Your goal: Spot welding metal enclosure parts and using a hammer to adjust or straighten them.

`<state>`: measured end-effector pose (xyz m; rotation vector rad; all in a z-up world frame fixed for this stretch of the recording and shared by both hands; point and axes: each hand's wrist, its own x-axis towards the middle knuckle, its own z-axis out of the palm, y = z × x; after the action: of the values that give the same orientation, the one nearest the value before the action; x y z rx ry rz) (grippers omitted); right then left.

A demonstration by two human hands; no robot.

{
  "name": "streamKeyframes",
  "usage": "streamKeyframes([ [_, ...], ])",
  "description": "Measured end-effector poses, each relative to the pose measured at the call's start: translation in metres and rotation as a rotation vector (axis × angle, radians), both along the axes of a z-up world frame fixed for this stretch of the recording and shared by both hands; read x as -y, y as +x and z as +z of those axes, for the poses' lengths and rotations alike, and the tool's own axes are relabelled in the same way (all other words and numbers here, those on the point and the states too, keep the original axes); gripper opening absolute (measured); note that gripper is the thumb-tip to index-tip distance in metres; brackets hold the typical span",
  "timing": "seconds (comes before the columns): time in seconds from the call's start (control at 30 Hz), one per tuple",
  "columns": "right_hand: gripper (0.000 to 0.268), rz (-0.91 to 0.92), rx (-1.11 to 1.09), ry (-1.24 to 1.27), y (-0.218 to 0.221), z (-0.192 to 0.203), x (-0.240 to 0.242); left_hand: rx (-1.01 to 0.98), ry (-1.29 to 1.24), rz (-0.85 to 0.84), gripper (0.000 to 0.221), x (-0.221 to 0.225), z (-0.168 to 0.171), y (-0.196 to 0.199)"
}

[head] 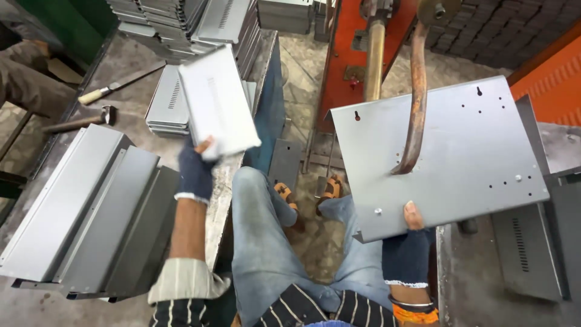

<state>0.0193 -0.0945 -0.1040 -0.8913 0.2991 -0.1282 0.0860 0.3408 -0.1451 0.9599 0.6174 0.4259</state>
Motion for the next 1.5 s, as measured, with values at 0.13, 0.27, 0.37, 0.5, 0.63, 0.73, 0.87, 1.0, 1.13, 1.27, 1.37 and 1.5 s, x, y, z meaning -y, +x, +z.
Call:
streamKeyframes([
  [0.13, 0.050, 0.026, -0.009, -0.009, -0.011, 0.000, 0.003, 0.206, -0.203, -0.297, 0.045, 0.020, -0.092, 0.000],
  [0.27, 0.052, 0.013, -0.035, -0.006, -0.022, -0.002, 0.002, 0.210, -0.031, -0.313, 0.050, 0.087, -0.018, -0.027],
  [0.37, 0.053, 0.009, -0.023, 0.003, -0.014, 0.005, -0.004, 0.314, -0.273, -0.270, 0.068, 0.120, 0.011, -0.023],
  [0.5, 0.054, 0.025, -0.001, 0.015, -0.006, 0.016, -0.012, 0.288, -0.448, -0.285, 0.083, 0.150, -0.068, 0.002],
  [0.63, 0.055, 0.007, 0.019, 0.010, -0.002, 0.022, -0.007, 0.202, -0.444, -0.393, 0.070, 0.210, -0.086, 0.004],
  [0.73, 0.056, 0.001, 0.022, 0.003, -0.005, 0.016, -0.002, 0.135, -0.441, -0.461, 0.066, 0.247, -0.090, -0.003],
  [0.87, 0.051, 0.024, 0.021, 0.056, -0.004, 0.007, -0.001, 0.049, -0.408, -0.463, 0.067, 0.267, -0.052, -0.005],
  [1.0, 0.051, 0.013, 0.067, 0.032, -0.003, 0.019, -0.005, -0.051, -0.280, -0.430, 0.068, 0.266, -0.027, -0.002],
  [1.13, 0.051, -0.002, 0.036, 0.014, -0.002, 0.020, -0.001, -0.102, -0.255, -0.472, 0.074, 0.269, -0.024, 0.008],
  [1.27, 0.045, 0.000, 0.003, 0.060, 0.006, -0.026, 0.015, 0.061, -0.377, -0.443, 0.081, 0.280, -0.023, 0.013],
  [1.37, 0.041, -0.017, 0.004, 0.128, 0.003, -0.044, 0.015, 0.064, -0.311, -0.402, 0.086, 0.282, -0.021, 0.005],
  [1.5, 0.040, -0.007, 0.057, 0.150, 0.001, 0.015, -0.003, 0.246, -0.042, -0.513, 0.099, 0.283, -0.026, -0.025],
])
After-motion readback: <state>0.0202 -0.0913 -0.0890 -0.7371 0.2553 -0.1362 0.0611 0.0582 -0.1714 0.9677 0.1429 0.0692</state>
